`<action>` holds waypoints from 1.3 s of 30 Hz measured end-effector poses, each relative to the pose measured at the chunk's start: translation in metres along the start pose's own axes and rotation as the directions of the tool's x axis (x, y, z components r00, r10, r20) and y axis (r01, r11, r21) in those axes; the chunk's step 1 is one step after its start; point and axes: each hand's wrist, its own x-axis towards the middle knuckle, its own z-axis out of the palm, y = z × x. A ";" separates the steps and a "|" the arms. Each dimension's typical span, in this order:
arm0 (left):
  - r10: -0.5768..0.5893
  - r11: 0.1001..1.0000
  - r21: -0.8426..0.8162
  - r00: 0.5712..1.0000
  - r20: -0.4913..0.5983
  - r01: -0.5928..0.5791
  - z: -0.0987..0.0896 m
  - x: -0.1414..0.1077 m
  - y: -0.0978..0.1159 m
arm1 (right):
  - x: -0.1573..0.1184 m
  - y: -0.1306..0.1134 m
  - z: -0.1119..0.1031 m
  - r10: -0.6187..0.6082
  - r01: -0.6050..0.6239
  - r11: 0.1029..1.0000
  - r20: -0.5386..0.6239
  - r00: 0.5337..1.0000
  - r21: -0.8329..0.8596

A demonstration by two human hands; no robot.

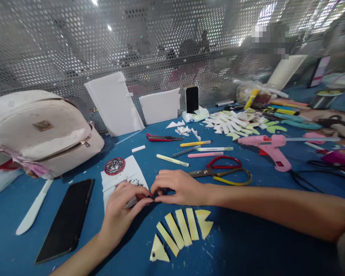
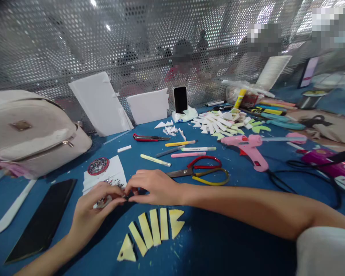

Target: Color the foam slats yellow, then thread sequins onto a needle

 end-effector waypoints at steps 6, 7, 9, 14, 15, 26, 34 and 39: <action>0.025 1.000 -0.002 1.000 0.004 -0.025 0.002 0.001 -0.001 | 0.000 0.003 0.003 -0.052 0.052 0.999 -0.038 0.998 -0.005; 0.030 1.000 -0.003 1.000 0.007 -0.030 0.002 0.001 -0.001 | -0.001 0.003 0.003 -0.054 0.053 0.999 -0.043 0.998 -0.003; 0.039 0.999 -0.002 0.999 0.017 -0.039 0.002 0.003 -0.001 | -0.001 0.004 0.003 -0.057 0.057 0.998 -0.049 0.997 0.001; 0.104 0.995 -0.011 0.991 0.079 -0.104 0.003 0.004 -0.004 | -0.002 0.004 0.002 -0.025 0.025 1.000 -0.088 0.996 0.000; 0.115 0.993 -0.015 0.989 0.088 -0.114 0.004 0.004 -0.005 | -0.002 0.004 0.002 -0.012 0.012 1.000 -0.101 0.995 0.002; 0.167 0.986 -0.004 0.978 0.129 -0.167 0.003 0.000 -0.006 | -0.001 0.004 -0.001 0.066 -0.051 0.995 -0.175 0.982 0.089; 0.274 0.962 -0.039 0.951 0.144 -0.271 0.002 -0.002 -0.001 | 0.003 0.005 -0.003 0.189 -0.150 0.969 -0.197 0.962 0.195; 0.335 0.939 0.037 0.936 0.111 -0.341 -0.002 -0.004 0.003 | 0.003 0.006 -0.002 0.219 -0.175 0.959 -0.196 0.956 0.222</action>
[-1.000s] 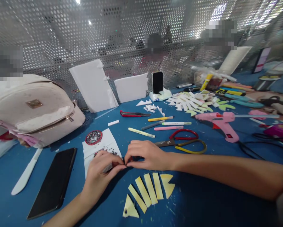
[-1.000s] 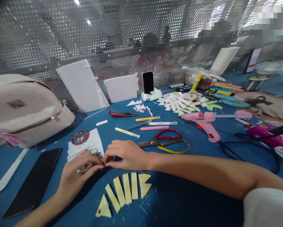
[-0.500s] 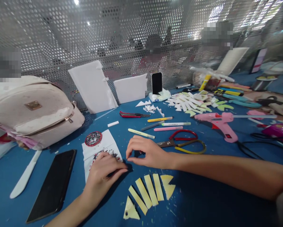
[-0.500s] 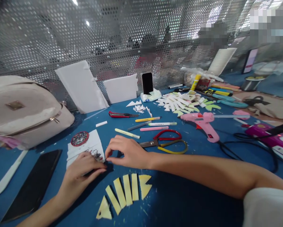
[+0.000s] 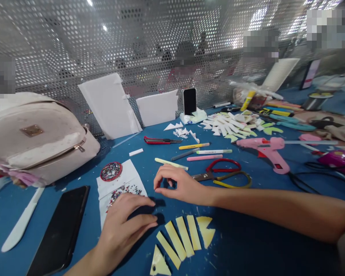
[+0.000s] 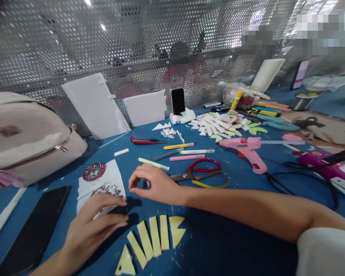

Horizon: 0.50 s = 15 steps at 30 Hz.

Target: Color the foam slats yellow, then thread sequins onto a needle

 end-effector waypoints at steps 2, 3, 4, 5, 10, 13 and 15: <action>0.039 0.999 -0.021 0.999 0.028 -0.038 -0.001 0.000 0.000 | 0.000 0.000 0.000 0.008 -0.008 1.000 0.001 1.000 0.001; 0.058 0.997 -0.045 0.997 0.048 -0.056 -0.001 0.000 0.000 | 0.000 0.000 0.000 0.011 -0.011 1.000 -0.001 1.000 -0.002; 0.075 0.995 -0.071 0.995 0.065 -0.070 -0.001 0.000 -0.001 | 0.000 0.000 0.000 0.012 -0.012 1.000 -0.002 1.000 -0.007; 0.084 0.993 -0.093 0.994 0.070 -0.077 -0.001 0.000 -0.001 | 0.000 0.000 0.000 0.012 -0.012 1.000 -0.003 1.000 -0.012; 0.043 0.986 -0.163 0.998 0.046 -0.035 -0.001 -0.003 -0.001 | -0.001 0.002 0.000 0.022 -0.022 0.999 0.010 1.000 -0.025; 0.048 0.976 -0.213 0.997 0.060 -0.034 -0.003 -0.002 0.001 | -0.001 0.003 0.001 0.025 -0.025 1.000 0.012 1.000 -0.015; 0.052 0.967 -0.254 0.996 0.066 -0.033 -0.003 -0.002 0.002 | 0.000 0.003 0.001 0.023 -0.023 1.000 0.009 1.000 -0.009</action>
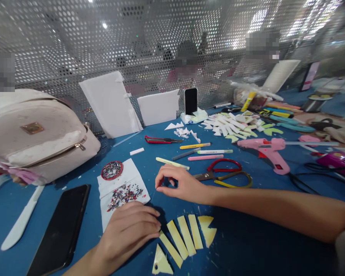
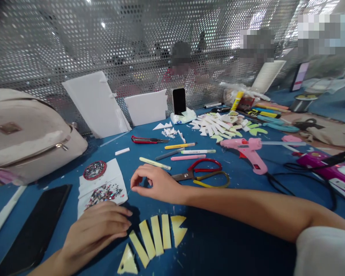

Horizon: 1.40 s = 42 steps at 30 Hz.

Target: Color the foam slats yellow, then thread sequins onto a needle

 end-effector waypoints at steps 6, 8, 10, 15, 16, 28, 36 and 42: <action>-0.024 1.000 -0.019 1.000 -0.017 0.023 0.003 -0.003 -0.004 | 0.001 -0.003 0.000 0.003 -0.003 1.000 0.000 1.000 -0.022; -0.027 1.000 -0.013 0.999 -0.018 0.027 0.003 -0.004 -0.005 | 0.001 -0.004 -0.001 0.004 -0.004 1.000 0.003 1.000 -0.025; -0.033 0.999 0.004 0.999 -0.010 0.033 0.003 -0.004 -0.005 | 0.001 -0.004 -0.001 0.007 -0.007 1.000 0.007 1.000 -0.021; -0.048 0.998 0.034 0.999 -0.013 0.048 0.004 -0.002 -0.006 | -0.001 -0.003 -0.002 0.018 -0.018 1.000 0.010 1.000 -0.011; -0.051 0.998 0.027 0.999 -0.015 0.052 0.004 -0.002 -0.006 | -0.001 -0.002 -0.003 0.018 -0.018 1.000 0.012 1.000 -0.009; -0.067 0.998 -0.011 0.997 0.028 0.067 0.002 -0.005 -0.009 | 0.001 0.003 -0.001 0.026 -0.026 0.999 0.001 1.000 0.038; 0.043 0.989 0.135 0.994 0.100 -0.056 0.001 0.004 0.001 | 0.003 0.003 -0.001 0.031 -0.032 0.999 0.054 0.998 0.028; 0.029 0.990 0.133 0.992 0.123 -0.045 0.002 -0.004 0.002 | 0.002 0.003 -0.001 -0.037 0.037 0.999 0.045 0.998 0.006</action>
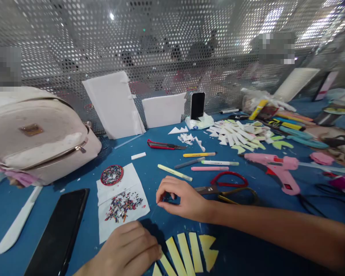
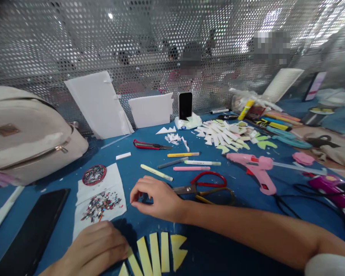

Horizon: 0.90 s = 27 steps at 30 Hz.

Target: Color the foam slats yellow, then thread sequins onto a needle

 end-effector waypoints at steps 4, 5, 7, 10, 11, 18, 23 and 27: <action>0.008 1.000 0.028 1.000 -0.012 -0.008 0.002 -0.007 -0.002 | -0.001 -0.001 0.000 -0.025 0.029 0.996 0.044 0.999 -0.085; -0.005 1.000 0.030 1.000 -0.028 0.006 0.002 -0.007 -0.002 | -0.001 -0.002 0.000 -0.031 0.037 0.993 0.058 0.998 -0.113; -0.073 0.997 0.028 0.995 -0.066 0.075 0.001 -0.005 0.000 | -0.002 -0.002 0.001 -0.051 0.064 0.985 0.080 0.996 -0.163; -0.141 0.983 0.101 0.983 -0.114 0.152 0.001 -0.003 0.004 | -0.003 -0.004 0.002 -0.113 0.133 0.969 0.109 0.988 -0.207; -0.146 0.976 0.140 0.979 -0.141 0.166 0.002 -0.003 0.005 | -0.003 -0.004 0.002 -0.141 0.165 0.962 0.123 0.982 -0.216; -0.101 0.922 0.344 0.968 -0.230 0.178 0.004 -0.003 -0.001 | -0.004 -0.007 0.003 -0.331 0.375 0.893 0.201 0.922 -0.251; -0.266 0.913 0.259 0.942 -0.207 0.315 0.004 0.001 -0.003 | -0.006 -0.005 0.003 -0.358 0.412 0.871 0.227 0.906 -0.269; -0.371 0.896 0.172 0.902 -0.222 0.410 0.006 0.005 0.003 | -0.007 -0.006 0.004 -0.355 0.413 0.859 0.230 0.906 -0.302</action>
